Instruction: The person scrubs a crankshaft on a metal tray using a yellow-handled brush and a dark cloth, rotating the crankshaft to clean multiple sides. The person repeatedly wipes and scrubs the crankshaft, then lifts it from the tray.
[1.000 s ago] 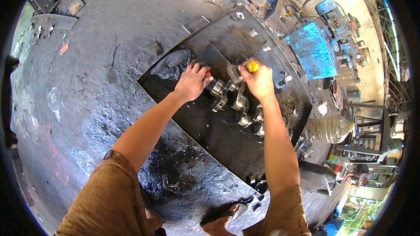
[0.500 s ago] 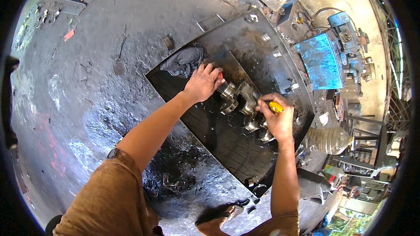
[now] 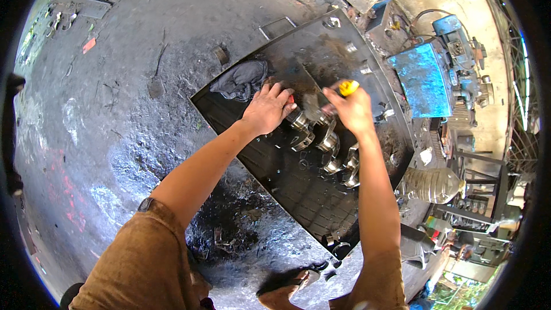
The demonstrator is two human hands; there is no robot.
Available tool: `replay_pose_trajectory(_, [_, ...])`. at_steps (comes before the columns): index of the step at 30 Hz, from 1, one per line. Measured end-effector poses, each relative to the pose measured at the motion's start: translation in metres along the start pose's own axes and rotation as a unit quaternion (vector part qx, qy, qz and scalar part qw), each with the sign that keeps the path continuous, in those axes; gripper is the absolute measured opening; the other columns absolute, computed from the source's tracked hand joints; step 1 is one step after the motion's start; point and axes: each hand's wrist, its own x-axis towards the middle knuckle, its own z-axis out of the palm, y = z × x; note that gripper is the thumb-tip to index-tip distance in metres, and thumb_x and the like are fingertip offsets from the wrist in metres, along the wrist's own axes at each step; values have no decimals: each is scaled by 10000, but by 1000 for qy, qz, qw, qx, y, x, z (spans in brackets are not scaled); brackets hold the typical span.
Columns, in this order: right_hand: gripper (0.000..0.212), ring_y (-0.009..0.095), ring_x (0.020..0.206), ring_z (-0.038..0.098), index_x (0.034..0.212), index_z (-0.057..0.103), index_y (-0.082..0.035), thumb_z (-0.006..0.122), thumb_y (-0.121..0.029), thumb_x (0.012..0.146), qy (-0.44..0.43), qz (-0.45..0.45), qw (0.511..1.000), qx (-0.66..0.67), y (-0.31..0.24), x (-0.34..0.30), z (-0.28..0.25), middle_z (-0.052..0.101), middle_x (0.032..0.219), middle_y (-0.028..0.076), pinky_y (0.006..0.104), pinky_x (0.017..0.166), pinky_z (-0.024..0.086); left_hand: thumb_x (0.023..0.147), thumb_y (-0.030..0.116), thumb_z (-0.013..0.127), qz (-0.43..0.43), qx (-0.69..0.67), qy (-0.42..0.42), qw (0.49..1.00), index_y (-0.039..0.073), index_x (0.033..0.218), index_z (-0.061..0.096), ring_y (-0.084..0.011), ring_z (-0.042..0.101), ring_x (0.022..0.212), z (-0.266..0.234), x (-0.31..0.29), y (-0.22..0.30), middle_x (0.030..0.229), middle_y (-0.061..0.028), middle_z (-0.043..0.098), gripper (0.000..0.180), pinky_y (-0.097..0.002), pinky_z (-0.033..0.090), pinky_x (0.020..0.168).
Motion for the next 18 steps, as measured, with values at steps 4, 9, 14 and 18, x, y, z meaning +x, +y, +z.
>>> replay_pose_trajectory(4, [226,198,675,739,901,730,12,755,-210,871,-56,55,978,-194,3,55,46,730,726,136,336,668,572,1018,417,481,-7,-28,-43,999,76,1303,543,-377,464,1245,-1,3,-1,1315,-153,498,449,-472,415,1038])
replay_pose_trajectory(9, [328,303,829,732,907,724,5,780,-306,821,55,-14,939,-338,1,55,38,724,760,177,387,808,558,1018,388,498,5,-68,-47,997,66,1375,490,-472,436,1254,-2,5,-5,1313,-216,496,481,-516,364,1098])
replay_pose_trajectory(14, [160,122,630,708,877,713,-34,734,-193,877,-14,-12,995,-98,-25,13,-8,719,692,74,297,629,555,952,362,639,-4,-111,16,994,16,1417,428,-465,419,1301,6,8,-8,1362,-243,471,616,-488,357,1124])
replay_pose_trajectory(18, [173,147,635,708,891,692,-28,730,-197,893,-21,-28,996,-80,-50,-7,13,711,695,70,306,612,558,805,301,826,-93,-273,101,952,-36,1475,293,-474,490,1246,18,11,-21,1344,-324,448,919,-442,425,1077])
